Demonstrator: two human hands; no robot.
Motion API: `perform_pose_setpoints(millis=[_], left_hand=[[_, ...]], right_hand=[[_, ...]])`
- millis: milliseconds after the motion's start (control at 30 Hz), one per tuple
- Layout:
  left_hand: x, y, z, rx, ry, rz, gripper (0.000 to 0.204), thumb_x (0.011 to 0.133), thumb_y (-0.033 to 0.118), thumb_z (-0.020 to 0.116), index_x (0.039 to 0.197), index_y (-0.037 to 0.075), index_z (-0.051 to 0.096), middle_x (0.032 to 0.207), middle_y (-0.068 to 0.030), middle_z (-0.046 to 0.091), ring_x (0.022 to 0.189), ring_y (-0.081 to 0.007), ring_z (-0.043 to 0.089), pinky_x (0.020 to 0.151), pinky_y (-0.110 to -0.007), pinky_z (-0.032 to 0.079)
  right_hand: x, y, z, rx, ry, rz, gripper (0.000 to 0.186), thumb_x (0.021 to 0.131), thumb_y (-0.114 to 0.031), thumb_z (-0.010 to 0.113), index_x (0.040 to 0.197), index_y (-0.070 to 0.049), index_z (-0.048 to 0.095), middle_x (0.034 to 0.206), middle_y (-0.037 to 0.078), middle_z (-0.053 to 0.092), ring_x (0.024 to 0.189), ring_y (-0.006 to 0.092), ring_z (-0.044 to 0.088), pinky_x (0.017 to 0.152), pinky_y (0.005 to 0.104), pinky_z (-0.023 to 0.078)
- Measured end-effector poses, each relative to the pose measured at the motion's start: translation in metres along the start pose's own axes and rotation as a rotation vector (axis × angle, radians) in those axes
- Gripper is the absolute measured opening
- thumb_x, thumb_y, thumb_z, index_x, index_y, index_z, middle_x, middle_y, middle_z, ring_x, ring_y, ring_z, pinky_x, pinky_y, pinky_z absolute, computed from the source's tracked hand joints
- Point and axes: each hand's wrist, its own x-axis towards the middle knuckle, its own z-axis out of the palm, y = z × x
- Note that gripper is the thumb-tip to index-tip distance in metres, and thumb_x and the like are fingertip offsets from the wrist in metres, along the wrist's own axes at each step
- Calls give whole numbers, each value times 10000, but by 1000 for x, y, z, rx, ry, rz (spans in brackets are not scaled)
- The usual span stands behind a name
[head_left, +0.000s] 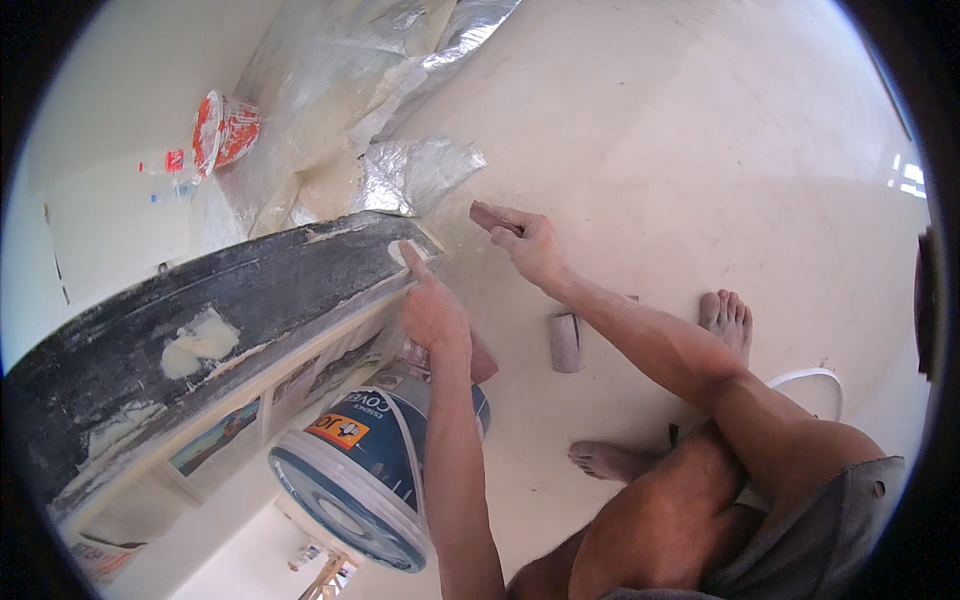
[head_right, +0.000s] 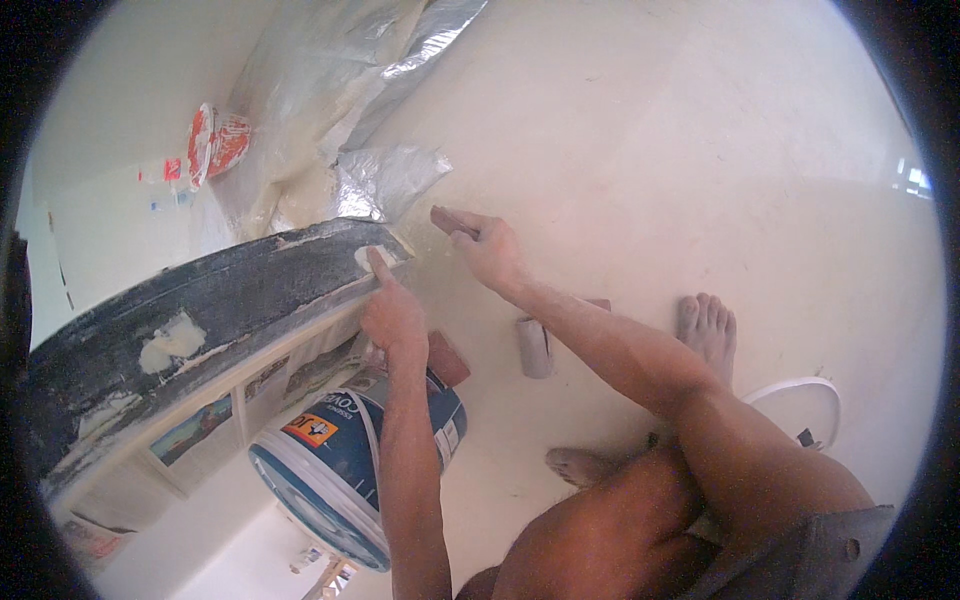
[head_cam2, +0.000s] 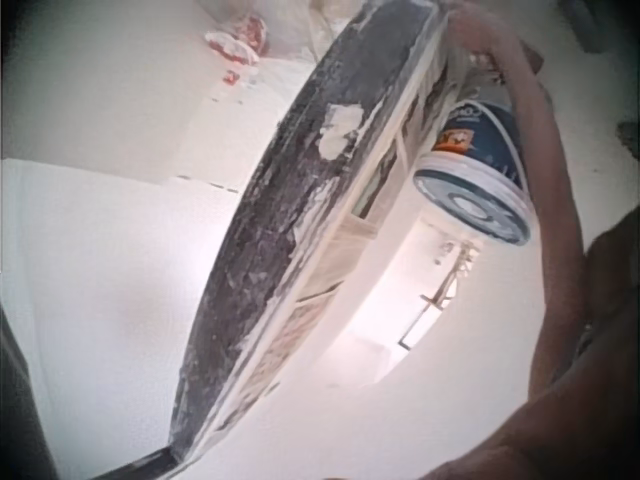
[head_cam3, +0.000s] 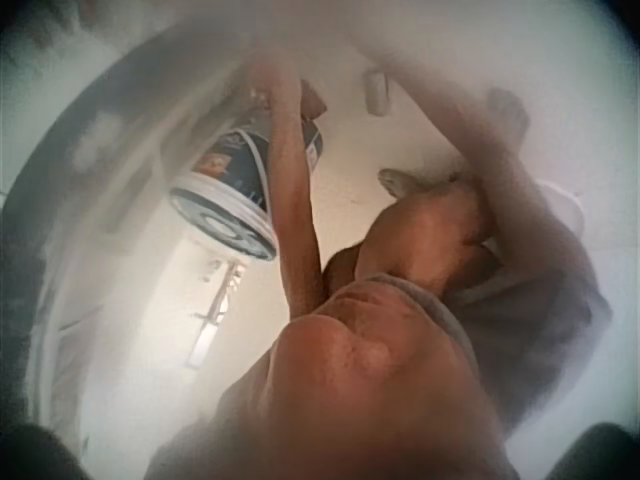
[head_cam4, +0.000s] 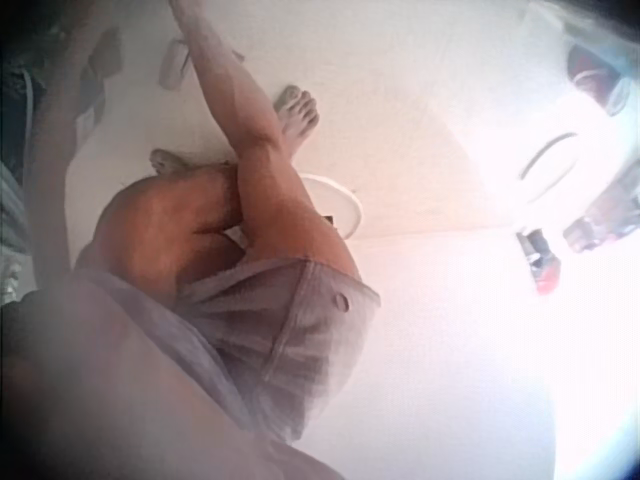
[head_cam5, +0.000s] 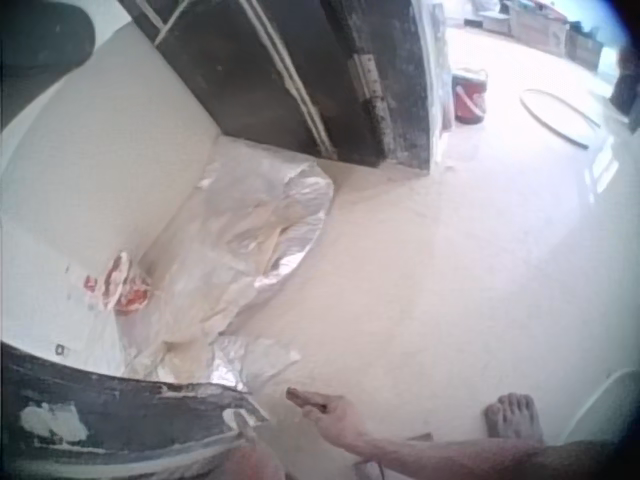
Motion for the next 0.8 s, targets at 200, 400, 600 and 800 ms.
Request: perform_pose_setpoints(millis=[200,400,600,800], left_hand=[[-6,3,48,209,62,101,742,890,135,548,1532,163,178,680,-78,666,581,-220,666,514,-384,527],[-3,-5,5,216,0,95,723,898,141,528,1532,141,179,668,-70,660,573,-221,661,500,-374,517],[-22,-15,80,177,66,174,763,870,126,572,1523,80,181,774,-65,701,666,-216,685,592,-349,533],[-59,-23,92,115,-323,147,685,878,129,570,1437,27,189,828,-114,705,733,-246,695,653,-384,555]], right_hand=[[-9,-6,0,-88,-5,14,376,895,-124,528,1259,-104,619,1206,123,654,1081,235,648,951,333,481],[-10,-1,18,-225,-57,68,344,918,-155,527,1243,-141,637,1178,104,665,1016,241,669,903,333,502],[8,20,53,-671,-13,-205,364,851,-128,579,1199,-187,667,1149,43,683,925,243,669,820,370,534],[5,28,75,-985,-156,-372,473,757,-118,619,1222,-199,639,1262,7,609,1000,297,616,841,384,537]])
